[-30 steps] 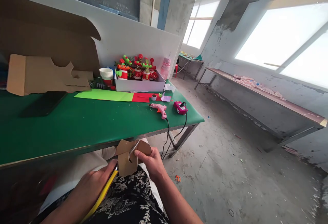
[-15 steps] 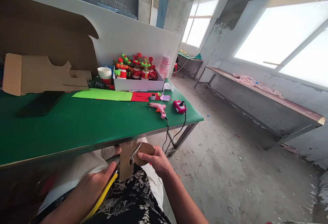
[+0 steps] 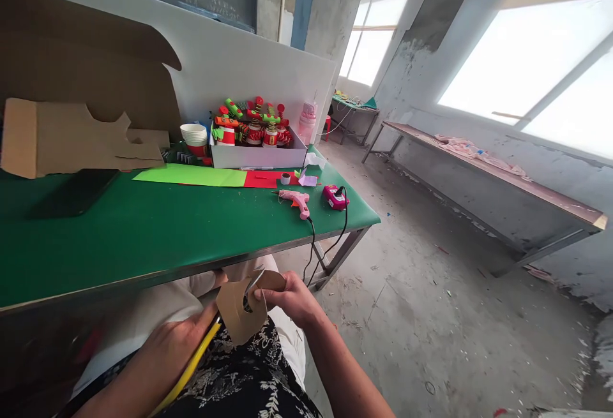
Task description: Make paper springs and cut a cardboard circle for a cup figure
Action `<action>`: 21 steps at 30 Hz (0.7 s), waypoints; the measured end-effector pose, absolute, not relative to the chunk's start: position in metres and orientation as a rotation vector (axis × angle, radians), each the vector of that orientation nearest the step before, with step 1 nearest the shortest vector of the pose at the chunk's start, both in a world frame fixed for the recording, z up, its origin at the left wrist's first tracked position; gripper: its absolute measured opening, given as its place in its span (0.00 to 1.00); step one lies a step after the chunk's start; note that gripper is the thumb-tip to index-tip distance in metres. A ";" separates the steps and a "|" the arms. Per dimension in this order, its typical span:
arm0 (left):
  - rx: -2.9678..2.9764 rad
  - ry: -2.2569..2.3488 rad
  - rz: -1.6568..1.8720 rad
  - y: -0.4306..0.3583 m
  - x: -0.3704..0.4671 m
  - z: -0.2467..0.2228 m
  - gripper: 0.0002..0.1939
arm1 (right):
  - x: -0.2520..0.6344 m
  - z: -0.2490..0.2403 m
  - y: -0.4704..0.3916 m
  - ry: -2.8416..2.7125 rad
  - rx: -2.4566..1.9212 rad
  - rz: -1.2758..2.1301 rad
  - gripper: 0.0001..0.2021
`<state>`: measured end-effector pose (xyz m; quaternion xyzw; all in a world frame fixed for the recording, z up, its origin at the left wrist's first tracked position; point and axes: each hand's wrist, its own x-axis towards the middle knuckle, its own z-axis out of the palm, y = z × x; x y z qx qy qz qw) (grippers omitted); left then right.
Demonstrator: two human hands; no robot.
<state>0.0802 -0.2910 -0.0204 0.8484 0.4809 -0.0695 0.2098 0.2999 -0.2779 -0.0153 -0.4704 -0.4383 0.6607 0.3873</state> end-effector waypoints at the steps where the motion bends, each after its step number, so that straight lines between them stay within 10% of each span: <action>1: 2.362 1.338 -0.212 -0.291 0.080 -0.020 0.23 | 0.301 -0.014 -0.277 -1.120 -1.199 1.686 0.20; 21: 2.545 1.334 -0.037 -0.295 0.070 -0.067 0.28 | 0.317 -0.010 -0.266 -1.344 -1.226 1.828 0.19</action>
